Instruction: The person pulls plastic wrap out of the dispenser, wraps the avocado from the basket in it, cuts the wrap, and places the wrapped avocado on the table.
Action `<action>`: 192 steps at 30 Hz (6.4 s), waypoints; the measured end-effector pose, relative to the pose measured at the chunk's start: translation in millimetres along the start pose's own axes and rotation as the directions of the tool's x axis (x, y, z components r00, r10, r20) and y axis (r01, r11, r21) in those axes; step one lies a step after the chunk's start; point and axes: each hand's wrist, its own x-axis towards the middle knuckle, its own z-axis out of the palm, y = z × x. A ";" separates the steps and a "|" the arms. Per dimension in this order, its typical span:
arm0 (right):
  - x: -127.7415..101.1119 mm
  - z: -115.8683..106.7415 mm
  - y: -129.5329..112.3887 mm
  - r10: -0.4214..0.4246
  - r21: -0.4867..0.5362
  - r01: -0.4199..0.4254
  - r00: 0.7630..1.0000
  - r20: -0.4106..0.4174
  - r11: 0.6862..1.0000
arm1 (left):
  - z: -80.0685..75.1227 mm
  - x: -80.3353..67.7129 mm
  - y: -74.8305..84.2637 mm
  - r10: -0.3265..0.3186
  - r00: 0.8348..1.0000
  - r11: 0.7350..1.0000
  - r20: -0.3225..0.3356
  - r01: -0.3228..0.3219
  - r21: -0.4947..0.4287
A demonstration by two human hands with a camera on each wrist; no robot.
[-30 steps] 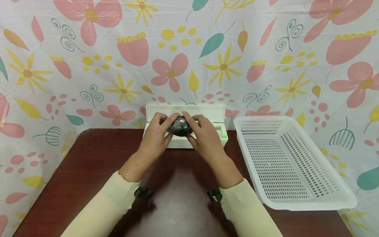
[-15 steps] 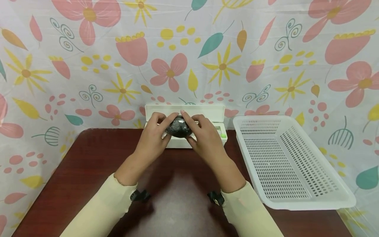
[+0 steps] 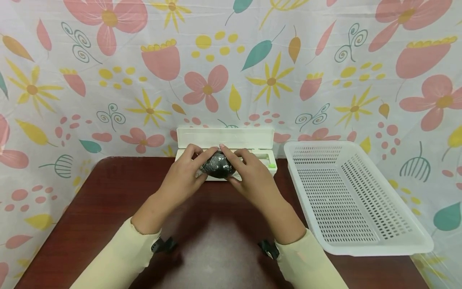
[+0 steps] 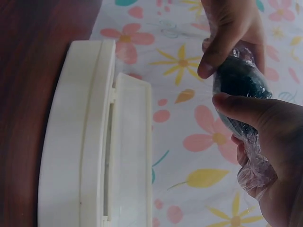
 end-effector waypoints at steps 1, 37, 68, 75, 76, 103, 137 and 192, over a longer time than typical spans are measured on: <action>-1.5 0.2 -0.1 0.003 0.004 -0.003 1.000 0.010 1.000 | -0.3 -1.1 0.1 0.001 1.000 1.000 0.011 -0.001 -0.006; -61.7 36.5 -3.3 0.038 0.014 -0.043 0.964 0.263 0.999 | 23.8 -55.9 0.9 -0.050 0.940 0.999 0.336 0.049 0.011; -63.3 58.5 2.2 0.056 0.097 -0.091 0.947 0.315 0.991 | 55.7 -63.9 -21.4 -0.091 0.886 0.995 0.455 0.098 0.008; -57.4 61.0 7.7 0.077 0.101 -0.123 0.923 0.378 0.987 | 58.4 -65.7 -14.0 -0.155 0.896 0.987 0.415 0.128 0.094; -57.0 62.2 8.5 0.082 0.105 -0.131 0.919 0.385 0.986 | 58.4 -65.5 -12.4 -0.158 0.901 0.987 0.405 0.134 0.089; -52.2 81.7 18.2 0.177 0.116 -0.223 0.931 0.319 0.968 | 83.6 -50.1 -25.5 -0.209 0.917 0.977 0.340 0.210 0.036; -51.2 88.8 26.6 0.202 0.095 -0.245 0.923 0.327 0.965 | 103.9 -48.0 -41.0 -0.240 0.951 0.971 0.194 0.237 0.042; -51.7 85.0 18.6 0.236 0.103 -0.315 0.857 0.458 0.943 | 102.3 -50.9 -42.3 -0.217 0.934 0.973 0.285 0.229 -0.011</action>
